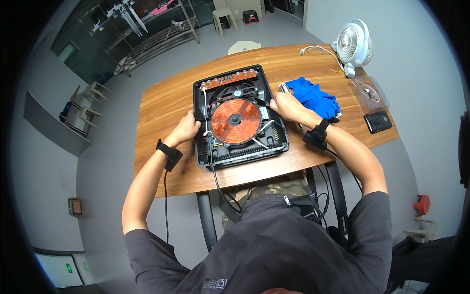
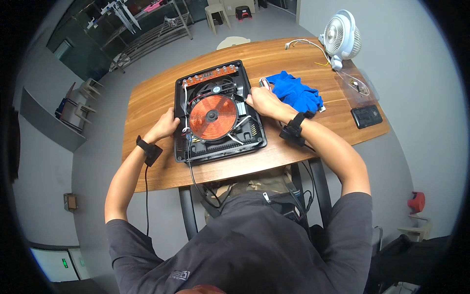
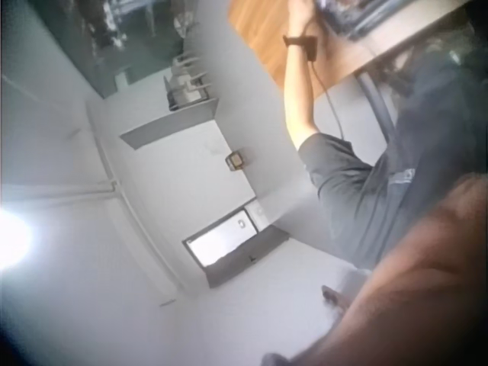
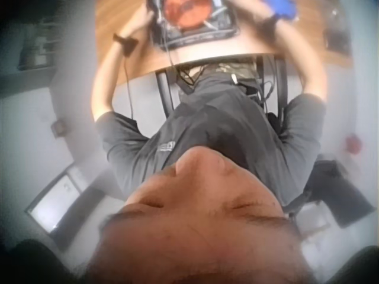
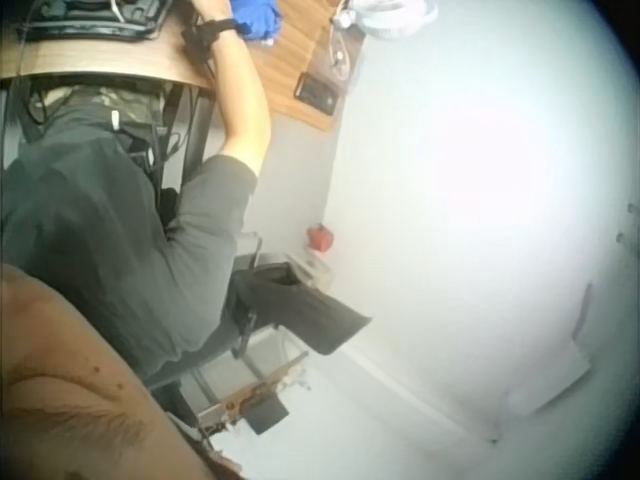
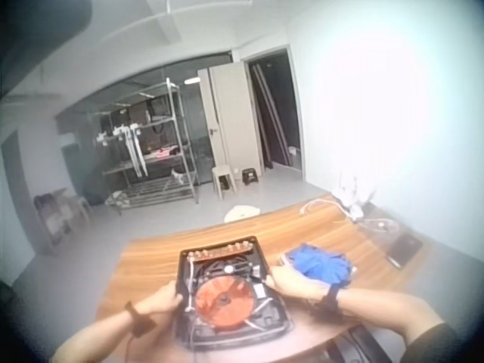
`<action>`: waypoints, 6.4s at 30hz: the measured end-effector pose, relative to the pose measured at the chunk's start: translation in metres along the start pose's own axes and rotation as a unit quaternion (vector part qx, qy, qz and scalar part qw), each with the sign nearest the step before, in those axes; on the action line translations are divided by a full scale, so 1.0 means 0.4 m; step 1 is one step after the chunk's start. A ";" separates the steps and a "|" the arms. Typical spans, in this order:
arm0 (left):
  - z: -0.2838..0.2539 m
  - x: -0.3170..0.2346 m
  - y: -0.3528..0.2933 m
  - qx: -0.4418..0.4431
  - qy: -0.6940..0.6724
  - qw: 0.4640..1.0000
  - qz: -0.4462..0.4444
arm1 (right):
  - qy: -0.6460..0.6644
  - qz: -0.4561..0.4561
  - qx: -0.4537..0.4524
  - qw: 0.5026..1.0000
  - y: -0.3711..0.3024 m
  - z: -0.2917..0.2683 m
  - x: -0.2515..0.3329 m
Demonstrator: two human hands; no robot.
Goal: The person removes the top cover of a black electronic device on a wooden table, then uses a screwdriver to remove screws and detach internal components including a copper heatsink and circuit board. The person places removed parts on the table and continues unscrewing and removing additional components.
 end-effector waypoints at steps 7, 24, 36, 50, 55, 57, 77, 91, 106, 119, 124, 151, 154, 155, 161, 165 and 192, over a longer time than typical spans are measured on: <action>0.003 0.013 -0.007 -0.009 0.020 1.000 0.012 | 0.008 -0.006 -0.004 1.000 -0.018 0.004 0.002; 0.037 0.019 -0.039 -0.007 0.001 1.000 0.001 | -0.029 -0.010 -0.010 0.999 -0.033 0.020 -0.005; 0.052 0.041 -0.022 0.040 0.076 0.996 0.002 | -0.047 -0.024 0.094 0.994 -0.005 0.042 -0.029; 0.064 0.050 -0.016 0.013 0.094 0.995 0.031 | -0.036 0.002 0.065 0.997 -0.025 0.030 -0.017; 0.066 0.062 -0.019 0.010 0.088 0.996 0.024 | -0.079 -0.012 0.105 0.991 -0.016 -0.010 0.000; 0.073 0.060 -0.018 0.001 0.106 0.994 0.029 | -0.079 -0.021 0.131 0.988 -0.003 -0.037 -0.004; 0.060 0.044 -0.023 0.040 0.087 0.995 -0.014 | -0.271 0.099 0.138 0.947 0.100 -0.074 -0.068; 0.066 0.049 -0.021 0.016 0.096 0.995 0.012 | -0.064 0.078 -0.085 0.991 0.111 -0.194 -0.116; -0.070 -0.134 -0.034 -0.070 0.191 0.979 0.010 | 0.078 -0.174 -0.173 0.966 0.083 -0.275 0.234; 0.072 -0.385 0.074 0.020 -0.068 0.924 0.376 | 0.082 -0.164 -0.183 0.966 0.091 -0.228 0.194; 0.066 -0.403 0.067 0.032 -0.164 0.925 0.340 | 0.095 -0.159 -0.183 0.965 0.098 -0.225 0.190; 0.092 -0.420 0.087 -0.017 -0.106 0.940 0.324 | -0.209 -0.121 -0.133 0.961 0.107 -0.307 0.231; 0.085 -0.420 0.097 0.034 -0.174 0.941 0.287 | -0.192 -0.143 -0.144 0.960 0.113 -0.309 0.216; 0.085 -0.417 0.097 0.034 -0.141 0.955 0.258 | -0.193 -0.147 -0.137 0.960 0.118 -0.305 0.216; 0.097 -0.431 0.093 -0.005 -0.125 0.949 0.291 | -0.160 -0.198 -0.117 0.960 0.118 -0.319 0.208; 0.103 -0.438 0.092 -0.037 -0.084 0.963 0.255 | -0.220 -0.122 -0.077 0.965 0.094 -0.356 0.243; 0.092 -0.438 0.095 0.051 -0.172 0.946 0.272 | -0.226 -0.140 -0.141 0.954 0.119 -0.312 0.251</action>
Point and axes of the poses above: each hand's wrist, its own y-axis towards the middle knuckle, its own z-axis out of the palm, x = y × z, the point moved 1 cm from there along y, towards the middle knuckle, and after that the axes turned 15 degrees about -y, right-handed, at the moved point
